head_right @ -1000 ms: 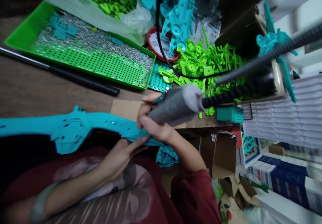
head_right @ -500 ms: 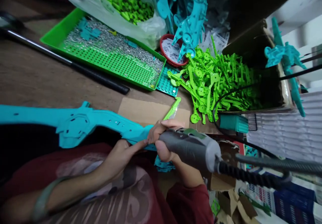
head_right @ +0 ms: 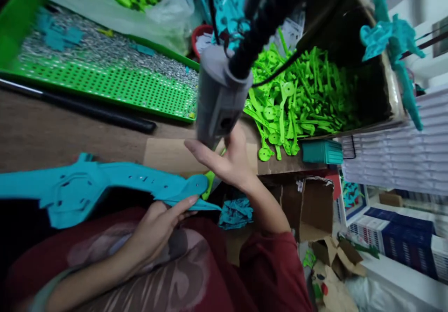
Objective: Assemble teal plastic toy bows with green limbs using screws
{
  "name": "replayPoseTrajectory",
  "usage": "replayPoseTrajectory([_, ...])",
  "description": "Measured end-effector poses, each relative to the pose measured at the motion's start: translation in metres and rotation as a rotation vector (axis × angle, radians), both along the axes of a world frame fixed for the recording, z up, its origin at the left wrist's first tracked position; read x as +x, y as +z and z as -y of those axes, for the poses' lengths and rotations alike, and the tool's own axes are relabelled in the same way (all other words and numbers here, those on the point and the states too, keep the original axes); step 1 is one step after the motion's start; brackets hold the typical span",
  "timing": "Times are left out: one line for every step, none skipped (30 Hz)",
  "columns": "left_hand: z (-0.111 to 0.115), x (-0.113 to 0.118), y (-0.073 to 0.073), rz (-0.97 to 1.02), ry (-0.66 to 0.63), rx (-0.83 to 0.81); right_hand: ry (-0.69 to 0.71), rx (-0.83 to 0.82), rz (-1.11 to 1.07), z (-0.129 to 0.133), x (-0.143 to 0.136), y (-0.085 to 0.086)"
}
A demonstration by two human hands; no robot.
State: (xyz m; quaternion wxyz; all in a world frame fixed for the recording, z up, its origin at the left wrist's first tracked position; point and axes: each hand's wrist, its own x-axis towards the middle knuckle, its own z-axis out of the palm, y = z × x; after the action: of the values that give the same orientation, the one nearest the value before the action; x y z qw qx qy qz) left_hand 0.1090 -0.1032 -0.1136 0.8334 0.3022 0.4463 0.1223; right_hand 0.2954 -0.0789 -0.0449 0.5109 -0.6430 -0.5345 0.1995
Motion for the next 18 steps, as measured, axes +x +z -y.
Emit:
replayPoseTrajectory([0.0,-0.002,0.0,-0.003,0.0,-0.008,-0.023,-0.009,0.128,0.007,0.006,0.002])
replayPoseTrajectory([0.001,-0.005,0.0,-0.006,-0.005,-0.004,0.0,-0.03,0.267,0.016,0.012,0.004])
replayPoseTrajectory([0.001,-0.008,0.001,-0.007,-0.017,0.006,0.078,-0.078,0.404,0.026,0.017,0.005])
replayPoseTrajectory([0.002,-0.011,0.002,-0.006,-0.035,0.017,0.205,-0.156,0.526,0.034,0.021,0.007])
replayPoseTrajectory([0.002,-0.015,0.003,-0.004,-0.053,0.025,0.36,-0.249,0.621,0.042,0.024,0.01])
replayPoseTrajectory([0.002,-0.019,0.006,-0.006,-0.068,0.028,0.51,-0.346,0.685,0.048,0.026,0.013])
replayPoseTrajectory([0.001,-0.022,0.009,-0.013,-0.077,0.027,0.63,-0.424,0.724,0.051,0.027,0.015])
replayPoseTrajectory([0.0,-0.024,0.012,-0.021,-0.078,0.022,0.711,-0.472,0.753,0.054,0.027,0.018])
replayPoseTrajectory([-0.002,-0.026,0.016,-0.026,-0.071,0.017,0.758,-0.491,0.785,0.054,0.027,0.021])
replayPoseTrajectory([-0.003,-0.027,0.02,-0.024,-0.062,0.014,0.782,-0.485,0.824,0.055,0.026,0.023])
replayPoseTrajectory([-0.004,-0.027,0.024,-0.018,-0.053,0.01,0.789,-0.469,0.867,0.055,0.026,0.024])
replayPoseTrajectory([-0.004,-0.026,0.027,-0.011,-0.046,0.006,0.784,-0.448,0.908,0.055,0.024,0.024])
replayPoseTrajectory([-0.005,-0.025,0.029,-0.006,-0.044,0.001,0.775,-0.425,0.941,0.055,0.023,0.023])
replayPoseTrajectory([-0.004,-0.025,0.03,-0.004,-0.046,-0.006,0.763,-0.406,0.966,0.057,0.022,0.021])
replayPoseTrajectory([-0.004,-0.025,0.029,-0.006,-0.048,-0.011,0.751,-0.391,0.983,0.058,0.02,0.018])
replayPoseTrajectory([-0.004,-0.025,0.028,-0.01,-0.049,-0.018,0.74,-0.377,0.996,0.059,0.019,0.015])
replayPoseTrajectory([-0.003,-0.025,0.027,-0.014,-0.048,-0.023,0.732,-0.366,1.003,0.061,0.018,0.012])
replayPoseTrajectory([-0.003,-0.026,0.026,-0.014,-0.046,-0.027,0.728,-0.354,1.006,0.062,0.017,0.009])
